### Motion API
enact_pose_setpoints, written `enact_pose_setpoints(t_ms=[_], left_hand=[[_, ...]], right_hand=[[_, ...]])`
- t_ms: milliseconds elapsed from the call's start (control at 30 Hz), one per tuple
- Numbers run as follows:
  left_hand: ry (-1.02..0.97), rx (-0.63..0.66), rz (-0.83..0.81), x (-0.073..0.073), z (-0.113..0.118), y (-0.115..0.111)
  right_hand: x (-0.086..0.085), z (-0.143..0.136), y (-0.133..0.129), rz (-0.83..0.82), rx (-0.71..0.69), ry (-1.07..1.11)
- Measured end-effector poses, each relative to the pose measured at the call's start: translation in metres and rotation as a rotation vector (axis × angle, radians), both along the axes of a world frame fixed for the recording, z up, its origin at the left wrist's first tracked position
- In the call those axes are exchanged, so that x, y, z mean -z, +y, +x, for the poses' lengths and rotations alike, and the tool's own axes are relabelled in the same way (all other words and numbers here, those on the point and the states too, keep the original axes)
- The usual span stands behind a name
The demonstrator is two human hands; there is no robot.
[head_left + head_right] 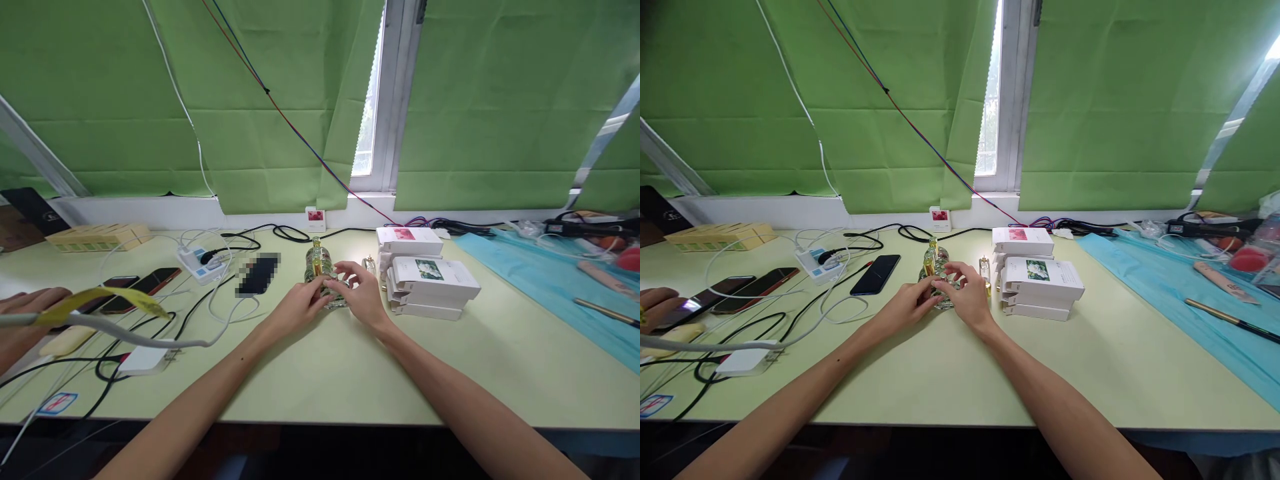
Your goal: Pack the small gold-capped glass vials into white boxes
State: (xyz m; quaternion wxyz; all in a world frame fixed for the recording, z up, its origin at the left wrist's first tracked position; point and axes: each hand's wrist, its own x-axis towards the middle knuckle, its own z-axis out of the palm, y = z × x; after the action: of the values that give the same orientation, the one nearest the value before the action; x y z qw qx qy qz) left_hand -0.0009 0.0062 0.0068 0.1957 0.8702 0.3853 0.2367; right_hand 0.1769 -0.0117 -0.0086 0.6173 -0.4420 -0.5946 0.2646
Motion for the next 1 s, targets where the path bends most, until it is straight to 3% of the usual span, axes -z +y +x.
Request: enact_pose_setpoints(t_ms=[300,1000], left_hand=[[0.018,0.009,0.021,-0.0006,0.0,0.0001],[0.017,0.01,0.027,0.0015,-0.0007,0.0018]], right_hand=[[-0.0003,0.0059,-0.0016,0.025,-0.101,0.003],[0.0002,0.0002,-0.0009,0.011,-0.024,0.059]])
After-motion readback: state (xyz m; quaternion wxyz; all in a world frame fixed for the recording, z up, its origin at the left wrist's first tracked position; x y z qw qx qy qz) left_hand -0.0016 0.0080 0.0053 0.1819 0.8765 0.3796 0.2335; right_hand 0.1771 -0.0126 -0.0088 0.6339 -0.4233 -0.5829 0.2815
